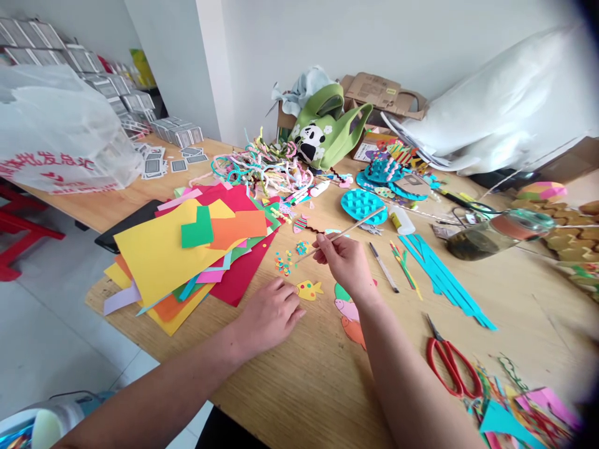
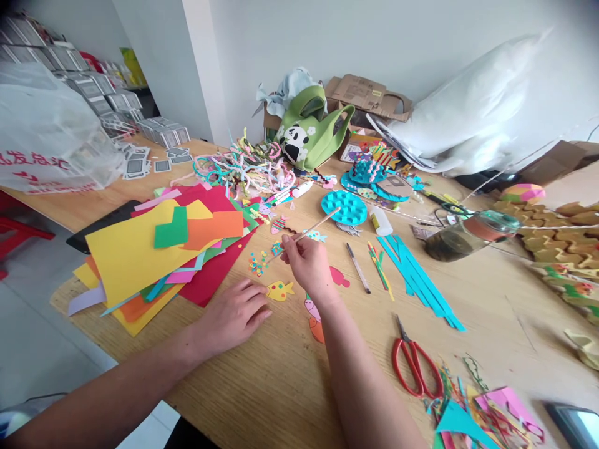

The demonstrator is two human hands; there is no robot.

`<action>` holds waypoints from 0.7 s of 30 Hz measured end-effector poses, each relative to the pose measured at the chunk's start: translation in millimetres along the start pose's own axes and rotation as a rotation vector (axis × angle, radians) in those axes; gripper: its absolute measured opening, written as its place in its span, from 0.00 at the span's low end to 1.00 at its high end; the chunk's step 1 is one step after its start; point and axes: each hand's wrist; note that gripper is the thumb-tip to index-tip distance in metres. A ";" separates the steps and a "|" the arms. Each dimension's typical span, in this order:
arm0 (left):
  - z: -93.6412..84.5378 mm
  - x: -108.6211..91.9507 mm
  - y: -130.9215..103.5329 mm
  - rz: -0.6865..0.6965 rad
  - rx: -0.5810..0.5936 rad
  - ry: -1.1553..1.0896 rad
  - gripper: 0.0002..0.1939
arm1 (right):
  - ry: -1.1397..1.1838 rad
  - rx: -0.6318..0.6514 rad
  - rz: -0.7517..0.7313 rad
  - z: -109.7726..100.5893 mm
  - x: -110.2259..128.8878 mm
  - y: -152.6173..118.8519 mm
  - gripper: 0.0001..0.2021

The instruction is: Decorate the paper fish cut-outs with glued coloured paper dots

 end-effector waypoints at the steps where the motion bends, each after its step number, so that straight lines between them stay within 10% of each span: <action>1: 0.2 0.2 -0.1 0.002 0.000 -0.001 0.06 | -0.002 -0.002 0.002 -1.0 0.4 -1.1 0.28; 21: -2.9 -0.9 1.1 0.014 -0.022 0.003 0.04 | 0.082 -0.192 0.180 -7.1 -20.5 -48.6 0.28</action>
Point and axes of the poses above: each hand's wrist, its own y-axis towards the middle knuckle, its own z-axis out of the palm, x = y × z, and after that the axes turned 1 degree about y, right-handed
